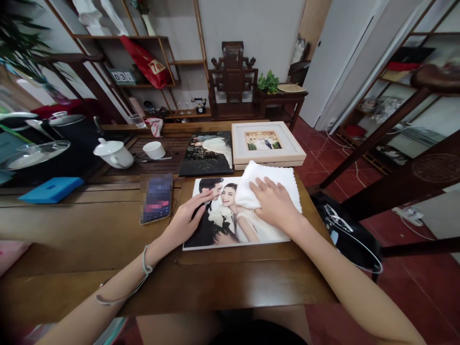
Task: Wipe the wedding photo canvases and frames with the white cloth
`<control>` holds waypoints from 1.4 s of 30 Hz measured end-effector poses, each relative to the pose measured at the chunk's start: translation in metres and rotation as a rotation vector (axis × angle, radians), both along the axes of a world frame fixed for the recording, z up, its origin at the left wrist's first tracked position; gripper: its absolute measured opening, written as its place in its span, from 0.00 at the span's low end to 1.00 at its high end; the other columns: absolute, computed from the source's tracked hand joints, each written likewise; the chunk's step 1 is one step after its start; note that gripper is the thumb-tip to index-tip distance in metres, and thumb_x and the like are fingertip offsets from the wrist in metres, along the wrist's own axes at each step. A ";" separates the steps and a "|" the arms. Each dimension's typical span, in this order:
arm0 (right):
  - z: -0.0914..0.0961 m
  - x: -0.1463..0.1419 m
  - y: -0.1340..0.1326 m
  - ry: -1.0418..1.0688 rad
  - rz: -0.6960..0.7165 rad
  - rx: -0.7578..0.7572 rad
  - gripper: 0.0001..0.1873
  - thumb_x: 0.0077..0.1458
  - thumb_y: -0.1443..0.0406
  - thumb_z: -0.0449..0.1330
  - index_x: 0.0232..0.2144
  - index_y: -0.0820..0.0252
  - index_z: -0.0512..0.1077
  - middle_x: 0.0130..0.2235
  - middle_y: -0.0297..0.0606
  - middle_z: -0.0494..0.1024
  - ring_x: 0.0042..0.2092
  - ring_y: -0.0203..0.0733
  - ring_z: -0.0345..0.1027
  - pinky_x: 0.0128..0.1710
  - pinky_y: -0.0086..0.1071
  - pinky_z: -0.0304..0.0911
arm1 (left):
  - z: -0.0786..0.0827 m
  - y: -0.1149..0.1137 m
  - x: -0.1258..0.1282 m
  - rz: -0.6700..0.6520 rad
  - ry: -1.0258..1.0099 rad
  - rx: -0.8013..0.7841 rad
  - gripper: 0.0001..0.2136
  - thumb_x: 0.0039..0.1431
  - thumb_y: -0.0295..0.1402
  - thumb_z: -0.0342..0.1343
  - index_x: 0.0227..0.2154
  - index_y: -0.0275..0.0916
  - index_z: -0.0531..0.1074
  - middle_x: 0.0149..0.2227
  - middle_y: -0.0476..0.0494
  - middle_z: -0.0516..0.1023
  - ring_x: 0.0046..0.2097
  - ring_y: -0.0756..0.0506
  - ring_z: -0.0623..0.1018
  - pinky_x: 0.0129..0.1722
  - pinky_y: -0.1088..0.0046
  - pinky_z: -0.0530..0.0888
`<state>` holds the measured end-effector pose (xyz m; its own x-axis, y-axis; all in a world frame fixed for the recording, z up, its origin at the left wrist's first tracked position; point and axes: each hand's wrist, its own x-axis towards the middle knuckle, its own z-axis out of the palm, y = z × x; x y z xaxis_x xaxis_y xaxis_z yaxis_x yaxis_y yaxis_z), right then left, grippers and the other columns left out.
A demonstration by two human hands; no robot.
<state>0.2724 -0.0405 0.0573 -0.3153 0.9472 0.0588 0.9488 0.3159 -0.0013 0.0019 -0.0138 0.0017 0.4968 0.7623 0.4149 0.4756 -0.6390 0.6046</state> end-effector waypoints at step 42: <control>-0.018 0.011 -0.047 0.282 0.339 -0.041 0.47 0.43 0.73 0.55 0.67 0.56 0.54 0.69 0.40 0.54 0.70 0.49 0.41 0.67 0.55 0.41 | 0.002 -0.002 0.001 0.005 0.024 0.015 0.17 0.68 0.26 0.43 0.54 0.33 0.71 0.60 0.34 0.71 0.64 0.41 0.67 0.65 0.54 0.64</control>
<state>0.2831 -0.0877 0.0391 -0.5853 0.7966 0.1514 0.7524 0.6032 -0.2649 0.0033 -0.0163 0.0037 0.5025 0.7589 0.4142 0.4931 -0.6451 0.5837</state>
